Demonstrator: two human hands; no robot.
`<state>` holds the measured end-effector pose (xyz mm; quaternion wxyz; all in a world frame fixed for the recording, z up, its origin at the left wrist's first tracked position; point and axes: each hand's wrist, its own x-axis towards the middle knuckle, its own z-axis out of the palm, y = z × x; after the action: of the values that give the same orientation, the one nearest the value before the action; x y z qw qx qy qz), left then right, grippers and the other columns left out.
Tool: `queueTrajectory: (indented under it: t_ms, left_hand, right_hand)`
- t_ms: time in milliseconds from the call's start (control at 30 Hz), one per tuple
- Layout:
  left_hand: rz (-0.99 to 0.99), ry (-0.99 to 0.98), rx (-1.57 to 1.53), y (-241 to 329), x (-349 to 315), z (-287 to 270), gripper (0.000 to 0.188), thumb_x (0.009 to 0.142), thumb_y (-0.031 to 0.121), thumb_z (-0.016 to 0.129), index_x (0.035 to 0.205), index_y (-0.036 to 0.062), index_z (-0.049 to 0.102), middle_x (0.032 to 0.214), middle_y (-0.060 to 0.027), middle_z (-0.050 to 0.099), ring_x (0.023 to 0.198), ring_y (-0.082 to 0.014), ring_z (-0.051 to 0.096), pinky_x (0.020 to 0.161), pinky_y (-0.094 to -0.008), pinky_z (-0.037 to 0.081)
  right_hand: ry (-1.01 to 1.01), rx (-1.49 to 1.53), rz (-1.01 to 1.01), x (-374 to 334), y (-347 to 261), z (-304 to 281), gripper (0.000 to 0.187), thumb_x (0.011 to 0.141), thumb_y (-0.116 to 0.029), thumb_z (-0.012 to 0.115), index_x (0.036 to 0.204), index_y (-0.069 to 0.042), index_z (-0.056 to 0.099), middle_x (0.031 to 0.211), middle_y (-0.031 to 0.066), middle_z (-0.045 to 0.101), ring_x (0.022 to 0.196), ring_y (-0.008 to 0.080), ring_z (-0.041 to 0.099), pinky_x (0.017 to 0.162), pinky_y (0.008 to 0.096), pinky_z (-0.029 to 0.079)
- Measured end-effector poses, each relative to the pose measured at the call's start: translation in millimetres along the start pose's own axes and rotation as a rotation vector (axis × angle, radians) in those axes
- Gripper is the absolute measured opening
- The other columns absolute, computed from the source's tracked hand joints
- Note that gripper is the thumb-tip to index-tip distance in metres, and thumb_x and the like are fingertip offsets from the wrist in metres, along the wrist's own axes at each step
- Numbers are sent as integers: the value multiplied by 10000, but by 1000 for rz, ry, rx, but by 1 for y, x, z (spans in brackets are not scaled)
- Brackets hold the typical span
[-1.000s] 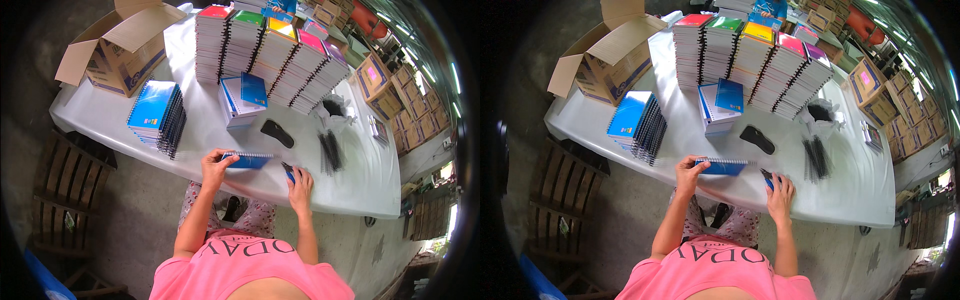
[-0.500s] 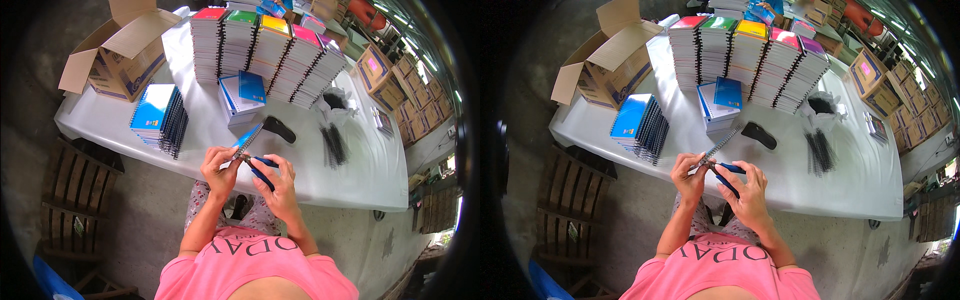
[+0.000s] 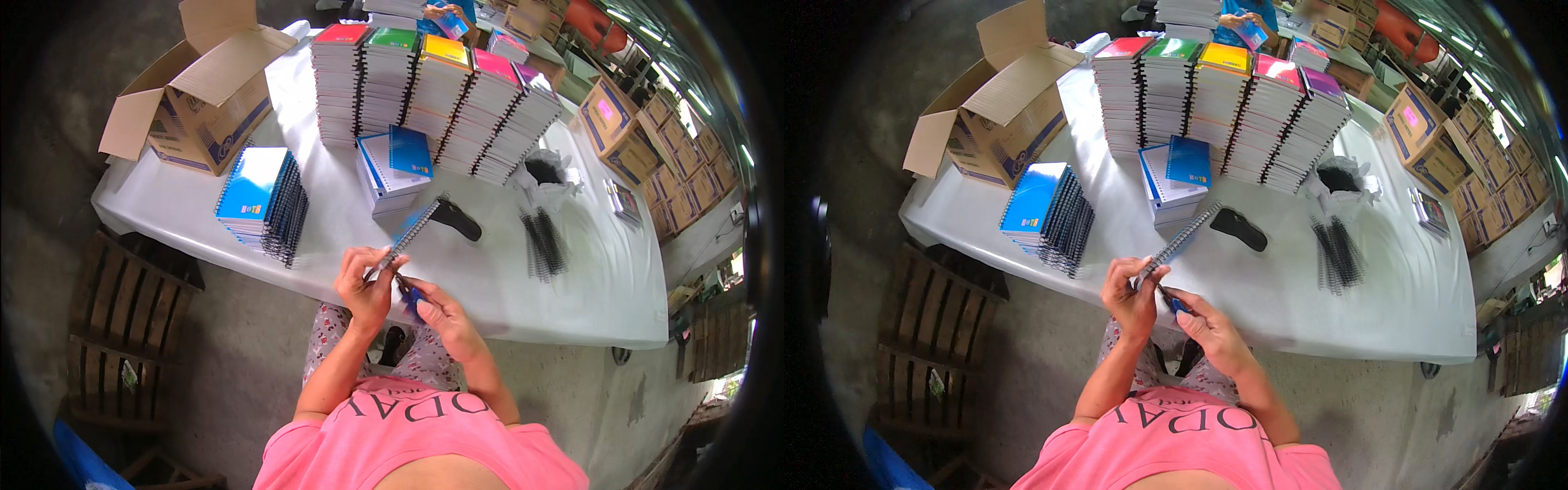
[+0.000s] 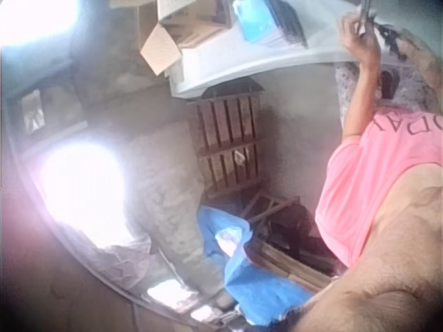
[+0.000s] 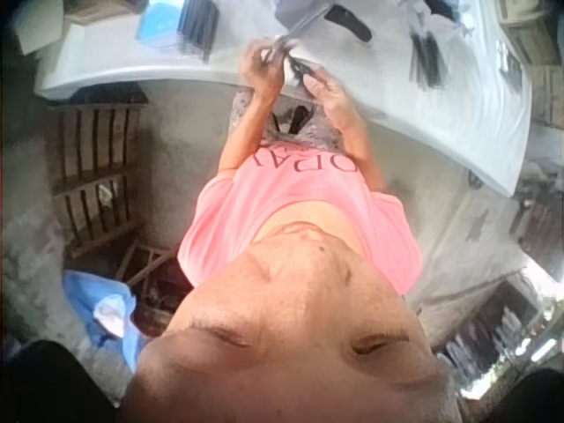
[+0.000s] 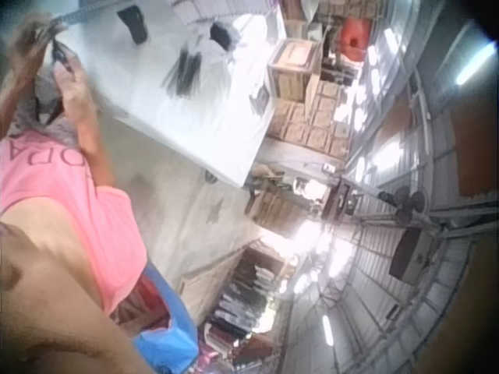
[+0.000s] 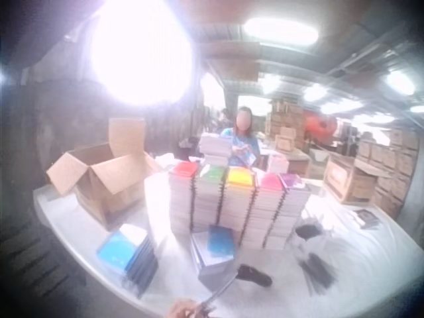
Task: The person uses a pair of pliers to trim excess wire from the spiral binding of notebooks and manually bends the metal wire ends.
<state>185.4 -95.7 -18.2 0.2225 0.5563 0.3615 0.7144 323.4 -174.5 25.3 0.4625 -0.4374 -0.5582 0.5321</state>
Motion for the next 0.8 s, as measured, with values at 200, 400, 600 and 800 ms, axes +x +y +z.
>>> queueTrajectory:
  t_ms: [200,400,600,800]
  left_hand:
    - [-471,266,-435,17,24,-9,279,809,117,740,925,97,487,820,38,486,710,-38,482,688,-193,422]
    - [-347,316,-577,15,30,-23,245,884,237,663,862,78,479,876,-9,555,776,-47,497,719,-184,413]
    - [-230,337,-695,49,47,-54,212,892,172,648,897,68,463,1014,-98,583,852,-84,528,777,-235,443]
    - [-9,304,217,40,110,-127,202,819,156,713,879,54,549,1046,-137,562,934,-205,546,822,-321,429]
  right_hand:
    - [491,-1005,83,-17,42,-62,394,911,-373,527,1253,-181,570,1199,139,488,1128,317,459,995,516,287]
    - [582,-1431,349,1,68,-83,545,942,-524,395,1381,-201,416,1406,134,355,1352,319,252,1083,563,104]
    - [119,241,-412,90,-16,25,465,900,-168,606,1324,-57,452,1184,128,570,1056,194,561,886,313,456]
    - [29,227,-263,197,-65,75,406,861,-27,620,1253,-73,524,916,55,637,779,105,580,717,242,479]
